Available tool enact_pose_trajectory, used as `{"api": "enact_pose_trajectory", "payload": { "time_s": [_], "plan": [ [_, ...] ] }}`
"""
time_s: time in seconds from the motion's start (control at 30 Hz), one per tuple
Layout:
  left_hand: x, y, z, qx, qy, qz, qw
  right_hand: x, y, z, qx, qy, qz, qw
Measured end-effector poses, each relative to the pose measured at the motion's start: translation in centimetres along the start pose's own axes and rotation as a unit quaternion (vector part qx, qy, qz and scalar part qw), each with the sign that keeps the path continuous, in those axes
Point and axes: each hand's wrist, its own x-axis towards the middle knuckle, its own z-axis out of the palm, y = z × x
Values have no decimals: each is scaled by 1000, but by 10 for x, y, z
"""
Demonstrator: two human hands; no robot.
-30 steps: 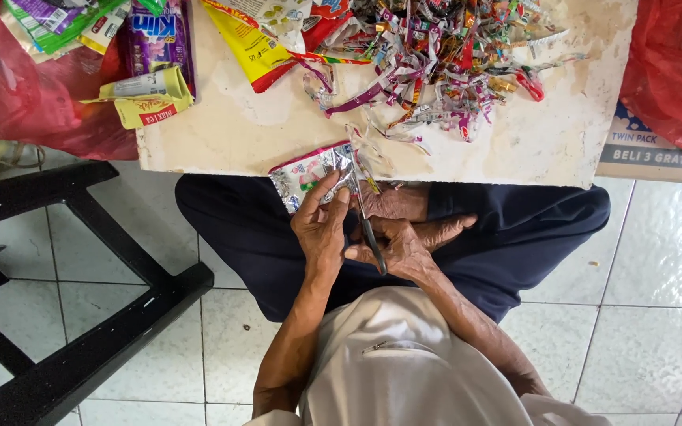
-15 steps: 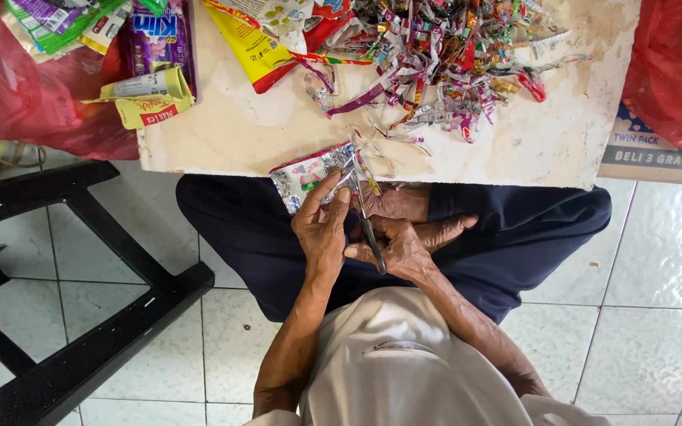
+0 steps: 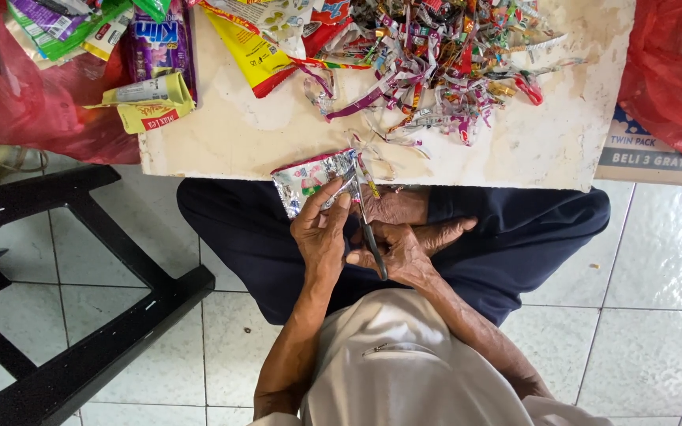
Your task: Cutting plastic snack wrappers into thin strips using scissors to create shredded material.
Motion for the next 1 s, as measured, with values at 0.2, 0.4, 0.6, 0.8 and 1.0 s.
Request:
{"api": "enact_pose_trajectory", "payload": {
  "time_s": [0.2,0.4,0.6,0.8,1.0],
  "plan": [
    [2,1,2,-5,13,12,1000,1,6,-2,-13,-9,14,1000],
    [1,-2,0,11,24,31,999,-1,4,-4,-35,-14,10,999],
    [5,-9,-7,15,-20,89,996,0,-6,-6,-50,-13,29,998],
    [0,12,4,0,23,53,998,0,-19,3,-112,27,10,993],
    [-1,11,1,62,7,88,994,-11,-1,-7,-85,15,27,996]
  ]
}}
